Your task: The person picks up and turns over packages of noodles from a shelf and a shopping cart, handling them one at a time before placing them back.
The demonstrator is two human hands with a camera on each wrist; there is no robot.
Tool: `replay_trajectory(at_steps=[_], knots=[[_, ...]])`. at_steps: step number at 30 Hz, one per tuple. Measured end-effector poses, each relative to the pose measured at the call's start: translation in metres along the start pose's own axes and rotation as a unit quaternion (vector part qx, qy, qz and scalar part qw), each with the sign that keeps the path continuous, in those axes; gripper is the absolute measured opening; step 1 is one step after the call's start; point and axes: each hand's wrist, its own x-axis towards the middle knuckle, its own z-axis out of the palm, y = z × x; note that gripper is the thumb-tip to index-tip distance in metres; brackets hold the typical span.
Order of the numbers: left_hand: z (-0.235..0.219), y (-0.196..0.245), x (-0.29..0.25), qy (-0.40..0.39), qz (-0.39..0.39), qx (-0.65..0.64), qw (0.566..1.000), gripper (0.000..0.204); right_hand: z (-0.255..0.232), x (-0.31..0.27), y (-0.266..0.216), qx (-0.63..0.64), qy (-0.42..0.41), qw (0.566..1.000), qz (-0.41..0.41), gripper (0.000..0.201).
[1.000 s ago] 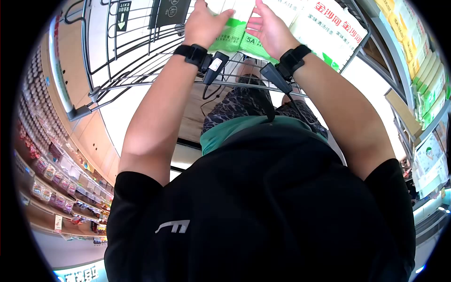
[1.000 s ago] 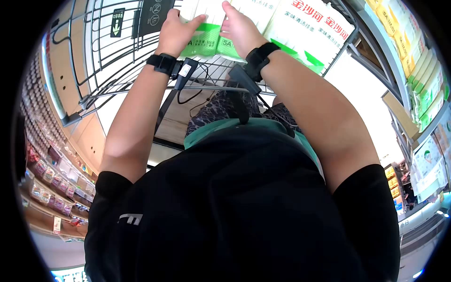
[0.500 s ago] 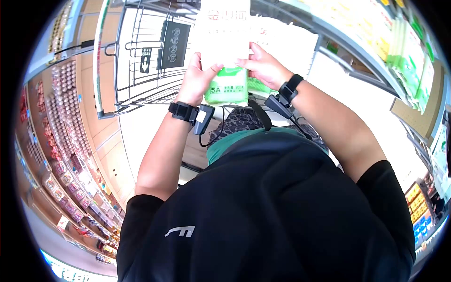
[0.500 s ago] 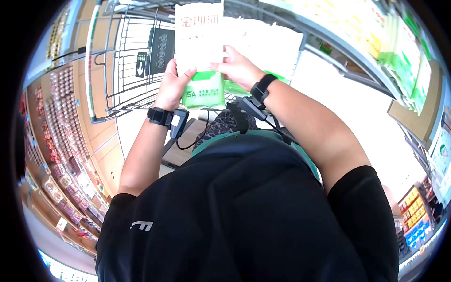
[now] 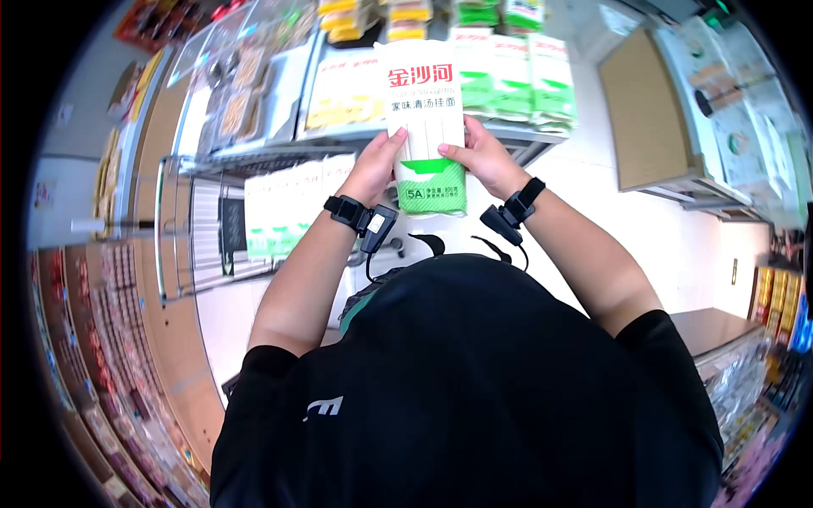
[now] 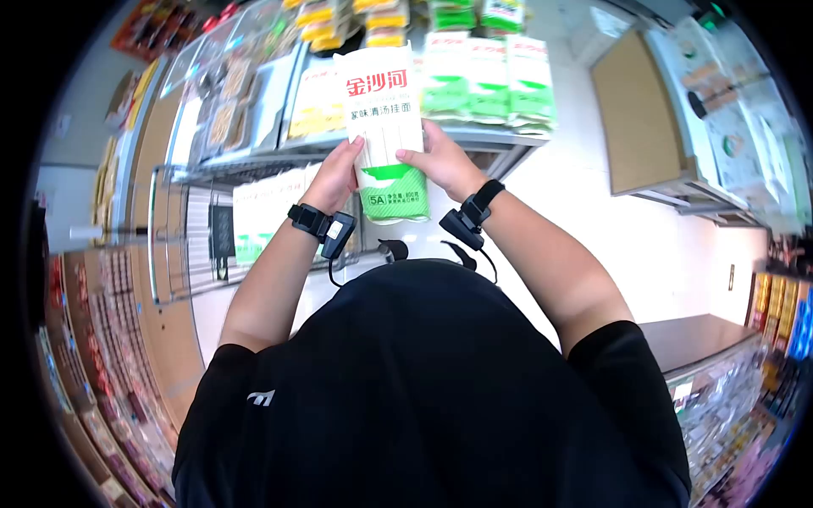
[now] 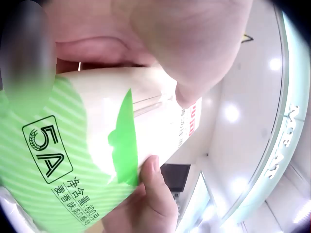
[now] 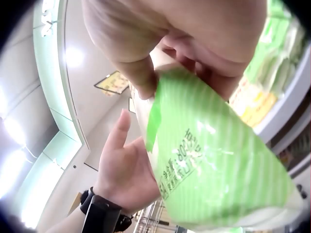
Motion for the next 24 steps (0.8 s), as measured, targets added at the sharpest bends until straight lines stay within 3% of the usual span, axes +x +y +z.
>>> replay_trajectory(at_steps=[2, 5, 9, 17, 19, 22, 23, 24], knots=[[0.03, 0.017, 0.017, -0.024, -0.012, 0.026, 0.999, 0.044, -0.024, -0.001, -0.014, -0.025, 0.039, 0.999, -0.019, 0.062], [0.083, 0.026, 0.044, -0.108, 0.037, 0.072, 0.991, 0.041, -0.073, -0.028, -0.042, -0.074, 0.084, 0.991, -0.072, 0.062], [0.13, 0.045, 0.069, -0.141, 0.059, 0.152, 0.976, 0.039, -0.117, -0.042, -0.066, -0.124, 0.118, 0.979, -0.111, 0.059], [0.171, 0.061, 0.094, -0.167, 0.1, 0.191, 0.962, 0.04, -0.155, -0.046, -0.082, -0.067, 0.159, 0.975, -0.138, 0.056], [0.176, 0.059, 0.105, -0.162, 0.135, 0.193, 0.958, 0.047, -0.164, -0.036, -0.079, 0.073, 0.132, 0.983, -0.105, 0.047], [0.192, 0.073, 0.113, -0.122, 0.251, 0.389, 0.878, 0.053, -0.171, -0.004, -0.074, 0.135, 0.141, 0.978, -0.075, 0.051], [0.193, 0.087, 0.118, -0.118, 0.217, 0.435, 0.866, 0.05, -0.174, 0.012, -0.073, 0.134, 0.145, 0.978, -0.067, 0.051], [0.19, 0.092, 0.128, -0.162, 0.187, 0.399, 0.883, 0.046, -0.177, 0.023, -0.072, 0.139, 0.169, 0.975, -0.048, 0.056]])
